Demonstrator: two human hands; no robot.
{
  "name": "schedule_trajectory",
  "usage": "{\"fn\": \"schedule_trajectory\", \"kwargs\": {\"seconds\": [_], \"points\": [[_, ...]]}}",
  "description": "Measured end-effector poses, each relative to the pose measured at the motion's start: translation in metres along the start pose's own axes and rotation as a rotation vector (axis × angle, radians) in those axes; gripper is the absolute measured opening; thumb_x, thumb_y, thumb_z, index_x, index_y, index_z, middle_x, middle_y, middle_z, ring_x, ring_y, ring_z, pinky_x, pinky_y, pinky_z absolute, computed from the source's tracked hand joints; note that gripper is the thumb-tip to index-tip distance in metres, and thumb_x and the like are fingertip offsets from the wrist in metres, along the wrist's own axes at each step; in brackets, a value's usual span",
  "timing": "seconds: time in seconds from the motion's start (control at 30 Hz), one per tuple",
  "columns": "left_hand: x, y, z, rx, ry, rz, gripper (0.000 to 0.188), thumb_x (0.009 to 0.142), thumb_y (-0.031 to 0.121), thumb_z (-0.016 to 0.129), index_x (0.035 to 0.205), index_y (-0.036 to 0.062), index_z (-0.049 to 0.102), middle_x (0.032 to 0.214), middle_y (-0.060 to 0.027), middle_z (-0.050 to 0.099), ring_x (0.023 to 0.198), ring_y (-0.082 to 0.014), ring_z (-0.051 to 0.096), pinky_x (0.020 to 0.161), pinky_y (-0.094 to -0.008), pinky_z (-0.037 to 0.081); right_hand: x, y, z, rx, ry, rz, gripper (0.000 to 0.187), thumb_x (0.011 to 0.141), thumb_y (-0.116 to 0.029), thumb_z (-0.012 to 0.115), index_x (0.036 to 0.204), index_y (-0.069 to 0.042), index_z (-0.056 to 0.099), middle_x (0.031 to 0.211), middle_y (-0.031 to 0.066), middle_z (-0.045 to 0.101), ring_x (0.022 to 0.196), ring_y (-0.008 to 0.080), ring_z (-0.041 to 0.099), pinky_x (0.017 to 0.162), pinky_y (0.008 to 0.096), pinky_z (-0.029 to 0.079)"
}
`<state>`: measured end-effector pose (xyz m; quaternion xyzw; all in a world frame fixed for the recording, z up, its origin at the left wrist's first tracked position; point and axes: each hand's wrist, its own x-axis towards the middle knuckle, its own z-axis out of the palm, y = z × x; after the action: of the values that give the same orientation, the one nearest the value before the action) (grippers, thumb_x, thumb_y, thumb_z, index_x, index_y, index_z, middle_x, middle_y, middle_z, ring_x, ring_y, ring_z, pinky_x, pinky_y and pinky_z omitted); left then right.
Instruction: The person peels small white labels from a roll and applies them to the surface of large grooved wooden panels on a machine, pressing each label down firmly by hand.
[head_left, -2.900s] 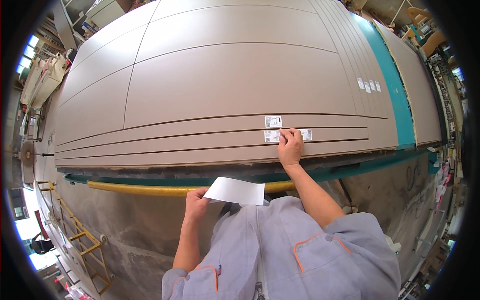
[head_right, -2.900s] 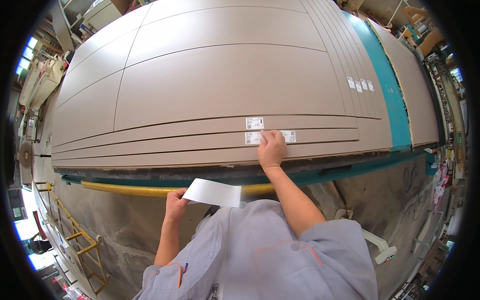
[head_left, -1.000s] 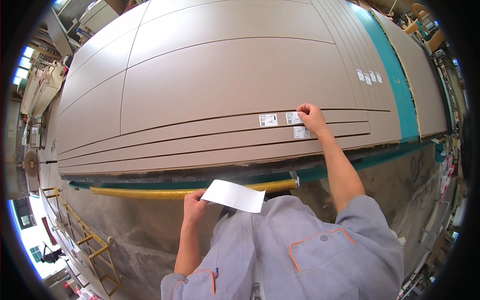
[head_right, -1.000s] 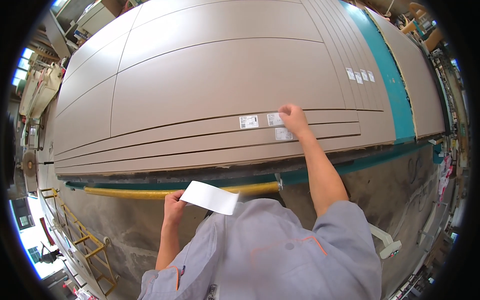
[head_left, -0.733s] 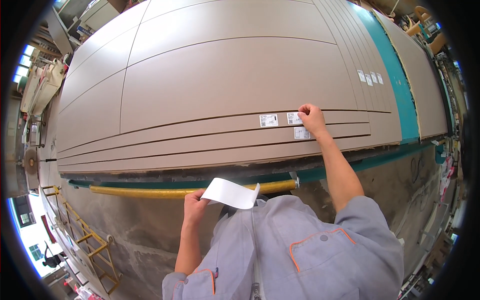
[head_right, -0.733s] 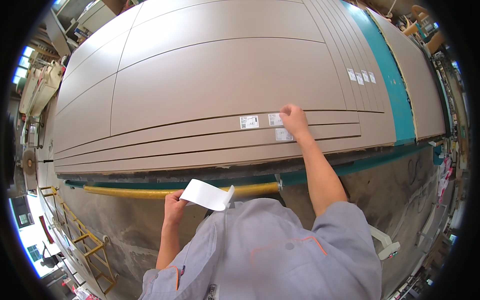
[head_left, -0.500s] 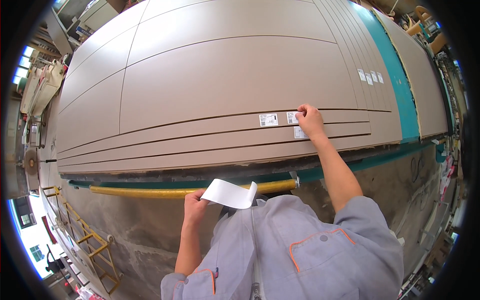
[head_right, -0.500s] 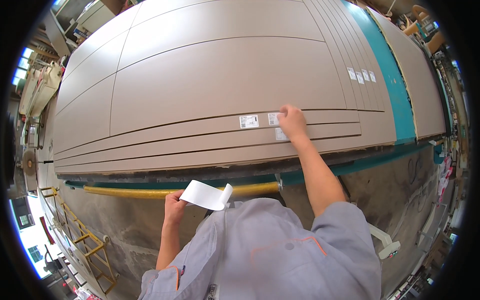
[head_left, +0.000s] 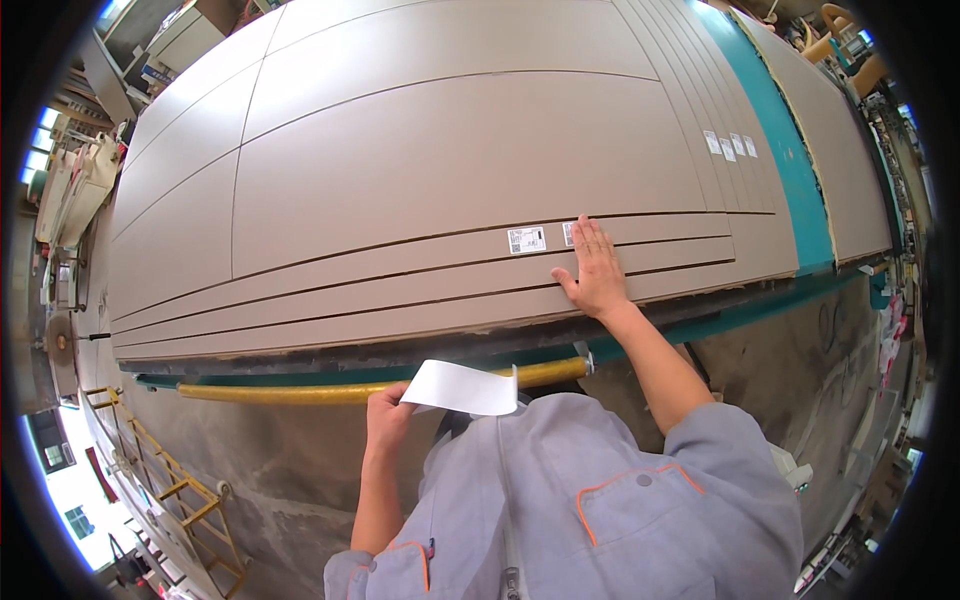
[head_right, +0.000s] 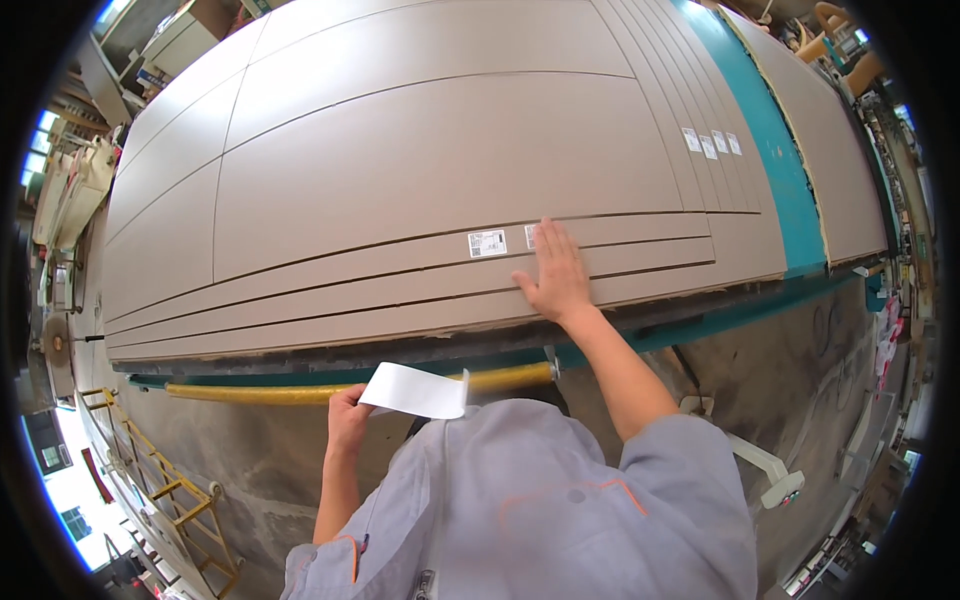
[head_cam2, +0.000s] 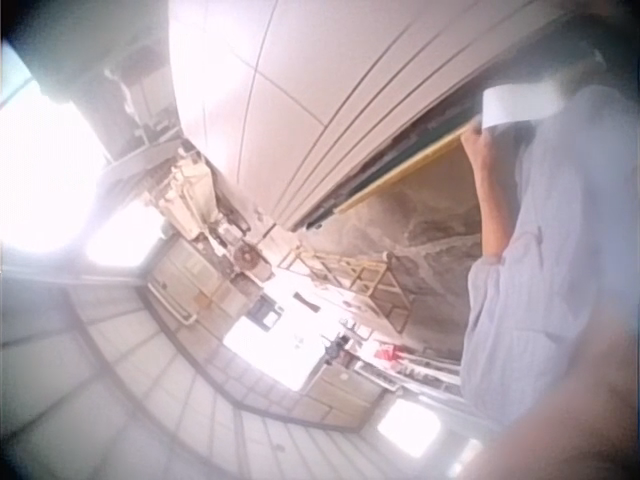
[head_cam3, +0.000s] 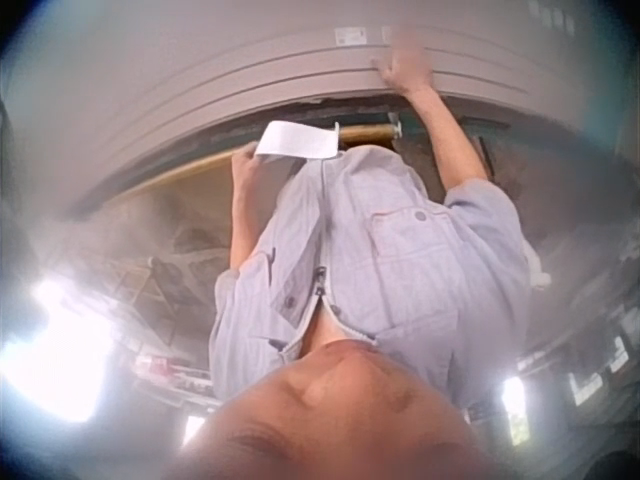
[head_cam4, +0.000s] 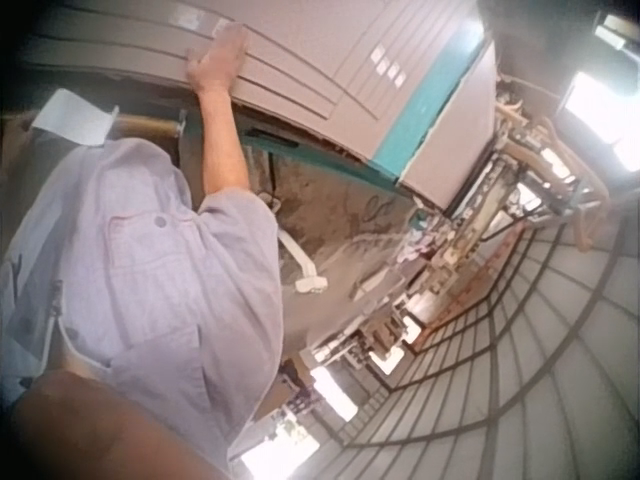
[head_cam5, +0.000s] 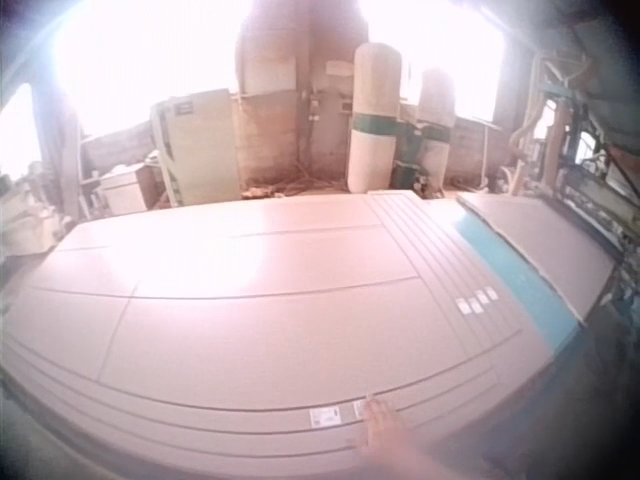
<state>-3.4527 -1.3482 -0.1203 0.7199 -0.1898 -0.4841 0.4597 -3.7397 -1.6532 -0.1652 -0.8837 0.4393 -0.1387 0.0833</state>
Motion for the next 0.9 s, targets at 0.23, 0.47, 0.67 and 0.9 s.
{"fn": "schedule_trajectory", "kwargs": {"seconds": [0.23,0.47,0.67,0.9], "points": [[-0.001,0.000,-0.006,-0.002,-0.018,0.046,0.010,0.083,0.007,0.069,0.086,-0.0025,0.071,0.073,0.0024,0.064,0.068,-0.0051,0.052,0.064,-0.0222,0.042,0.011,-0.020,-0.010,-0.084,-0.087,0.084,0.084,0.084,-0.050,0.063,0.142,0.004,0.037,0.152,0.0211,0.033,0.143,0.0353,0.026,0.117,0.0487,0.018],[-0.003,-0.001,0.003,-0.030,-0.048,0.005,0.010,0.083,0.005,0.069,0.088,-0.0023,0.072,0.076,0.0017,0.066,0.070,-0.0058,0.054,0.066,-0.0224,0.043,-0.003,-0.024,-0.011,-0.108,-0.146,0.097,0.086,0.084,-0.058,0.058,0.147,-0.003,0.035,0.155,0.0144,0.029,0.145,0.0319,0.021,0.118,0.0512,0.013],[-0.006,0.006,-0.005,-0.034,-0.023,-0.007,0.010,0.082,0.004,0.068,0.089,-0.0026,0.072,0.077,0.0009,0.067,0.071,-0.0069,0.057,0.067,-0.0229,0.044,0.007,-0.020,-0.008,0.001,-0.005,0.201,0.064,0.082,-0.043,0.067,0.132,-0.005,0.055,0.146,0.0127,0.045,0.141,0.0353,0.029,0.116,0.0517,0.020],[-0.009,-0.001,-0.008,-0.081,-0.032,0.014,0.011,0.082,0.006,0.070,0.089,-0.0031,0.072,0.078,-0.0003,0.068,0.072,-0.0069,0.057,0.068,-0.0231,0.045,0.045,-0.059,0.020,0.301,0.228,0.377,0.018,0.077,-0.011,0.070,0.095,-0.010,0.070,0.100,0.0064,0.062,0.100,0.0300,0.056,0.088,0.0413,0.045]]}}
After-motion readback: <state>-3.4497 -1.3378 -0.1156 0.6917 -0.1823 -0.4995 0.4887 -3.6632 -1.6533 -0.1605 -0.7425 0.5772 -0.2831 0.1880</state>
